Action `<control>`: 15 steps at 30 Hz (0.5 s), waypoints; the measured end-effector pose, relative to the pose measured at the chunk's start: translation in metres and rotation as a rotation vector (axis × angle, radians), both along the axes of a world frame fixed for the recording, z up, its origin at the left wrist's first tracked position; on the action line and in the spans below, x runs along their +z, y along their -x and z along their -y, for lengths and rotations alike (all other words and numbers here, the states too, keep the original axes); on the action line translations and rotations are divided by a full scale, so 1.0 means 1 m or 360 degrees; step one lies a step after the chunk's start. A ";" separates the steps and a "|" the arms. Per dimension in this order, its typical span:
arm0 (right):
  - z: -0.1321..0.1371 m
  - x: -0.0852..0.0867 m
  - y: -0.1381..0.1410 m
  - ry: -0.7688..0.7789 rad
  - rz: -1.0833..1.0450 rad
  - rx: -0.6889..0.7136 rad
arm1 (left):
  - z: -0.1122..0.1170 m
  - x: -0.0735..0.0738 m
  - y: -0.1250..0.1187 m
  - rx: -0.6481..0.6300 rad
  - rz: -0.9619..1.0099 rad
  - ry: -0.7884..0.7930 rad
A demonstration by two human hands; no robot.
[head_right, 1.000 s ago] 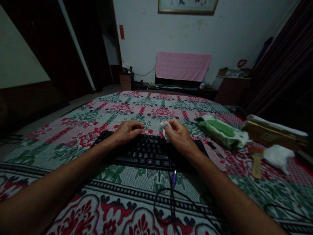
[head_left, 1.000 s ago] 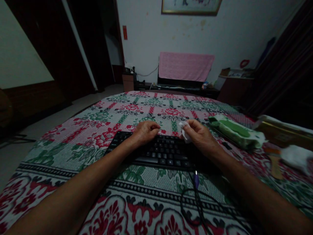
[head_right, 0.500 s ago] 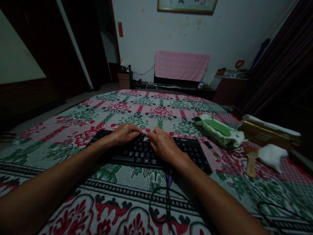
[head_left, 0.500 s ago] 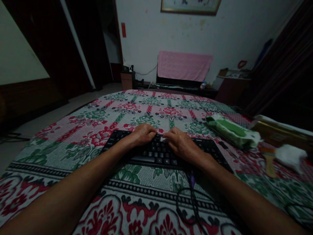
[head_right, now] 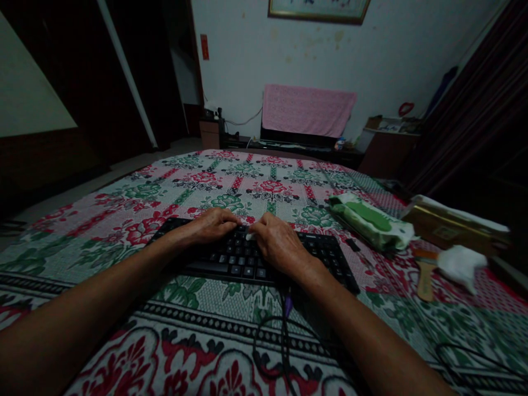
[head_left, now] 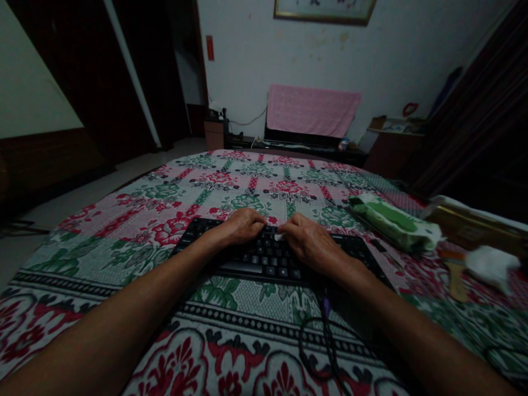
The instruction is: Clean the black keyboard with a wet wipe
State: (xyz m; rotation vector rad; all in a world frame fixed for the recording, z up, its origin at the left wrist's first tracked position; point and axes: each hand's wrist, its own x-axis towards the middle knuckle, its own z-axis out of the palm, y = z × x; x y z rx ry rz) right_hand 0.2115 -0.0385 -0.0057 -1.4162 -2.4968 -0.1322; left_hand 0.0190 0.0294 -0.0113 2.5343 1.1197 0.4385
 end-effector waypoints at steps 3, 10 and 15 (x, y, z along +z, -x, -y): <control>0.001 0.000 0.003 -0.0002 0.0069 0.0040 | 0.002 0.002 0.000 -0.0041 -0.0070 -0.0059; 0.002 0.001 -0.007 0.0033 0.0055 -0.0052 | 0.011 0.001 -0.002 0.0059 -0.0202 -0.0482; 0.002 -0.002 -0.002 0.0014 0.0017 -0.0048 | 0.015 0.003 -0.003 -0.0008 -0.0280 -0.0475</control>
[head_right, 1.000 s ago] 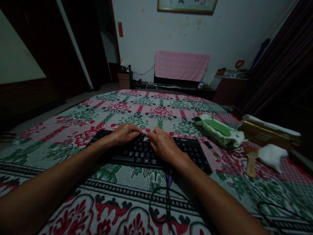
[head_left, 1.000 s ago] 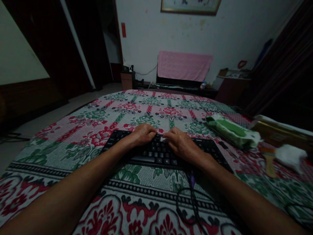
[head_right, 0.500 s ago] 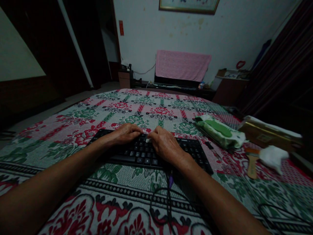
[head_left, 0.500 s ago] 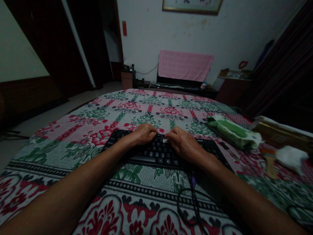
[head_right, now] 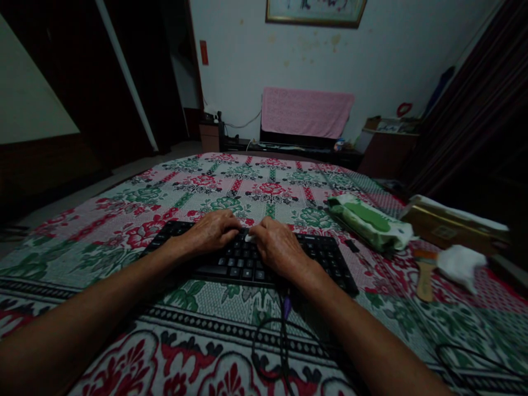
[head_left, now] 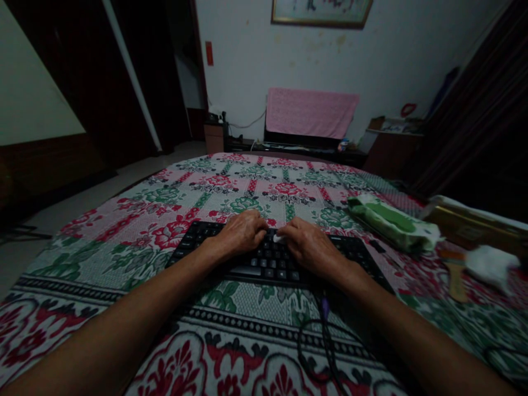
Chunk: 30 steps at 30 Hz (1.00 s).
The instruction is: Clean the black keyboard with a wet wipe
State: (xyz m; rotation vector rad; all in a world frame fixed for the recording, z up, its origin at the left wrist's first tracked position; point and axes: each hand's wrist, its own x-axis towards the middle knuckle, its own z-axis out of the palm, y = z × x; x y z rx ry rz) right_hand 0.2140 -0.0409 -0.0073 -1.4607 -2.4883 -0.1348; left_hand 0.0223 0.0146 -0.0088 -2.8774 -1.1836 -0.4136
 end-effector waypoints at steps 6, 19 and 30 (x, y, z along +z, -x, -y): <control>-0.001 0.000 -0.003 0.0021 0.0035 -0.0012 | 0.001 0.000 0.001 -0.0071 -0.0050 -0.0016; -0.001 -0.003 -0.002 -0.0002 0.0080 -0.0061 | -0.005 -0.004 0.001 -0.0014 -0.0075 -0.0064; -0.001 -0.002 -0.004 0.0024 0.0051 -0.0029 | -0.008 -0.006 0.005 -0.0090 -0.0109 -0.0049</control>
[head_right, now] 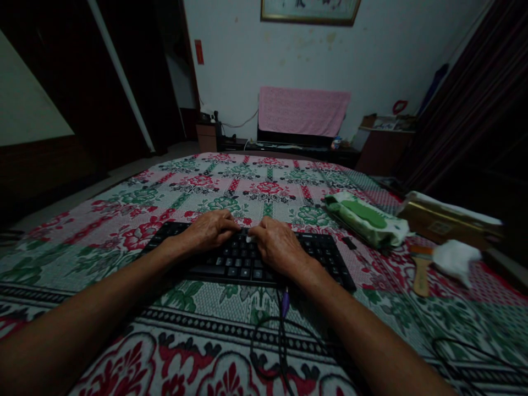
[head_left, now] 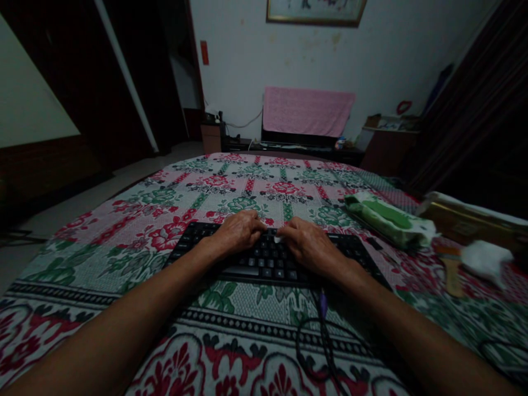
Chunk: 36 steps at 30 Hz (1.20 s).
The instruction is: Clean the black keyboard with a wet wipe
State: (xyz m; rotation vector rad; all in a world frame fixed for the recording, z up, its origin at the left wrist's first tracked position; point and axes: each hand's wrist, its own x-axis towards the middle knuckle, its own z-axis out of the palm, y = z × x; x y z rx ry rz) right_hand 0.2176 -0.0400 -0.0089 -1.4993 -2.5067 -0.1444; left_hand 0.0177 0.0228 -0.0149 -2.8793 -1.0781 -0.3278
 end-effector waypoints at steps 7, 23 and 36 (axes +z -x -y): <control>-0.002 0.004 -0.006 0.0007 0.0046 -0.0087 | 0.001 0.000 -0.002 0.0000 -0.0008 -0.0017; 0.001 0.002 -0.003 -0.0043 -0.0001 -0.0029 | 0.003 -0.001 -0.002 0.0043 0.0044 -0.0045; -0.001 0.003 -0.008 -0.0048 0.0016 -0.0078 | 0.005 -0.004 -0.005 0.0092 0.0072 -0.0089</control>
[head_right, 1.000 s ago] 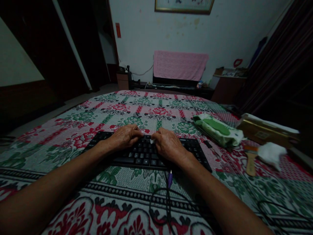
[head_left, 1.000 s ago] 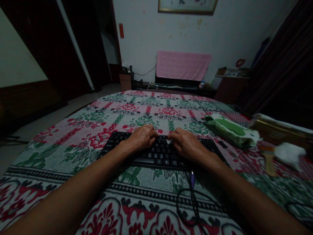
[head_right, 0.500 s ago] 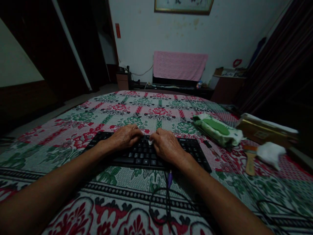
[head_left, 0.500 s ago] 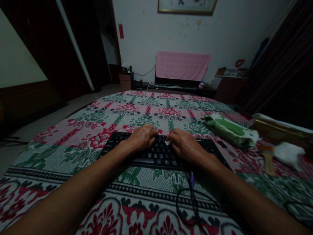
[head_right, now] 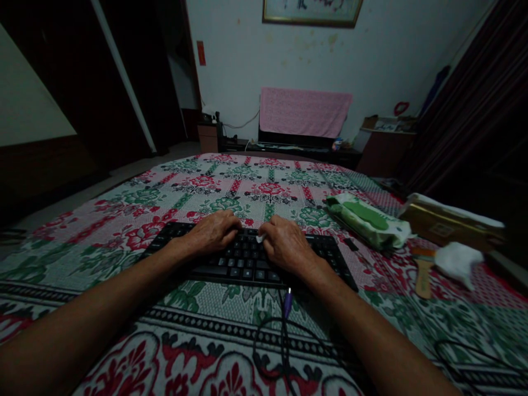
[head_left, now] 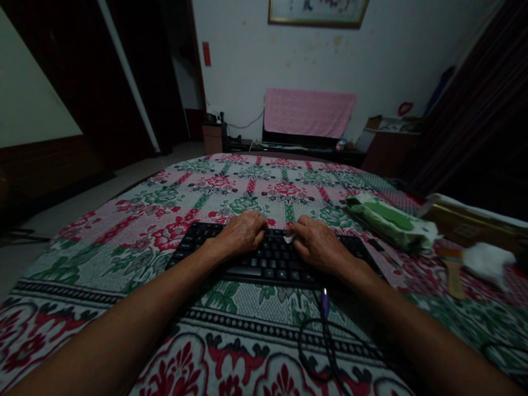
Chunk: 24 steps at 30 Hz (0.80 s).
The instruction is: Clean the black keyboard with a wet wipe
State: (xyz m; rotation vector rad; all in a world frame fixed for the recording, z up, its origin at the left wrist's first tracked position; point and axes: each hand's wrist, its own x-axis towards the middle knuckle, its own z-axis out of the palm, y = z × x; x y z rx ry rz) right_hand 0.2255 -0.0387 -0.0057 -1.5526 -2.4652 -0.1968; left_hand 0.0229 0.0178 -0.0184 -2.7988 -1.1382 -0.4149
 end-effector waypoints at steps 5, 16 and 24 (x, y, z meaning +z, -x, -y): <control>0.000 0.000 0.002 0.0058 0.0019 0.0072 | -0.001 -0.001 0.000 -0.0012 0.0001 -0.0019; -0.002 -0.001 -0.001 -0.0010 0.0013 0.0076 | 0.000 0.000 0.000 0.0001 -0.0013 0.0012; 0.001 0.001 -0.002 0.0034 -0.0002 0.0104 | -0.001 -0.001 0.001 -0.0023 0.0020 -0.0007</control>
